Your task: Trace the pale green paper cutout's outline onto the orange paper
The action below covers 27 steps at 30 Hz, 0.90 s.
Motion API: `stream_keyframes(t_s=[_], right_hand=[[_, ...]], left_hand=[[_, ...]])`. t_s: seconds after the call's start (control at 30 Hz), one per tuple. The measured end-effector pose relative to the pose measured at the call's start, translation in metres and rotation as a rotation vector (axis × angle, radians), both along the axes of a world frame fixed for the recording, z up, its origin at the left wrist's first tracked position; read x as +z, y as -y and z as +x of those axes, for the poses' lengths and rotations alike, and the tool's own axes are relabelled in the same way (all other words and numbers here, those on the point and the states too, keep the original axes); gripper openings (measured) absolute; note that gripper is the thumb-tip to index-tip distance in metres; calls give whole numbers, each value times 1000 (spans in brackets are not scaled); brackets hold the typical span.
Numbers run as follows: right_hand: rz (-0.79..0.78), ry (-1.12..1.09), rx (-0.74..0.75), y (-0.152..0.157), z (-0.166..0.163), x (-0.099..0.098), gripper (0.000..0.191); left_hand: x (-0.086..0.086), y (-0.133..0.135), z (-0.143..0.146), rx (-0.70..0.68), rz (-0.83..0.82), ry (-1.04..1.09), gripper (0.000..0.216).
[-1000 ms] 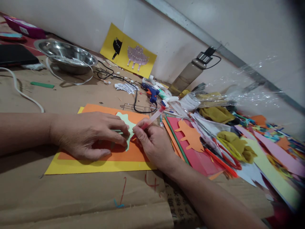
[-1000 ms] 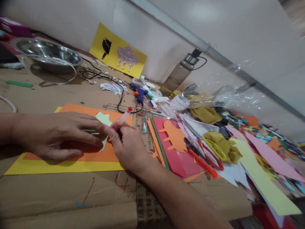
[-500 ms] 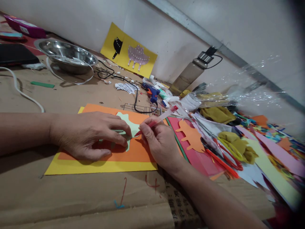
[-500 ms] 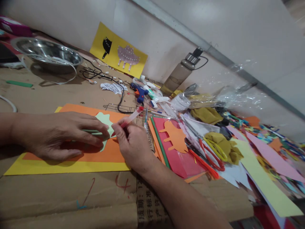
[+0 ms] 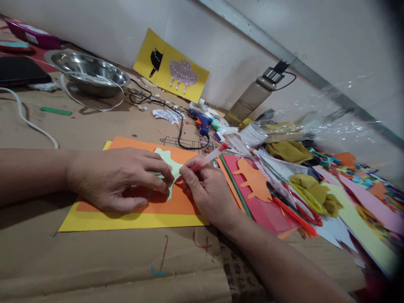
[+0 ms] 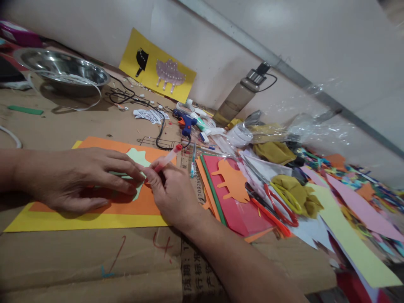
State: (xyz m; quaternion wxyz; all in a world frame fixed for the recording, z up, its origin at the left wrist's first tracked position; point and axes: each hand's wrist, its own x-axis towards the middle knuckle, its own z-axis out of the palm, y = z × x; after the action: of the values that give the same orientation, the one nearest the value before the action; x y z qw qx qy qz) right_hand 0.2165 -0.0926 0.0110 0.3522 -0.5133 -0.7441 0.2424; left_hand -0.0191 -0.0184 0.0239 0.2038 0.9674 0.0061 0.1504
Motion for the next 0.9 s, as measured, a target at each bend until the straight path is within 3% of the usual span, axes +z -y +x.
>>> stream_keyframes(t_s=[0.9], right_hand=[[34, 15, -21, -2, 3, -1, 33]], left_hand=[[-7, -2, -2, 5, 34, -5, 29]])
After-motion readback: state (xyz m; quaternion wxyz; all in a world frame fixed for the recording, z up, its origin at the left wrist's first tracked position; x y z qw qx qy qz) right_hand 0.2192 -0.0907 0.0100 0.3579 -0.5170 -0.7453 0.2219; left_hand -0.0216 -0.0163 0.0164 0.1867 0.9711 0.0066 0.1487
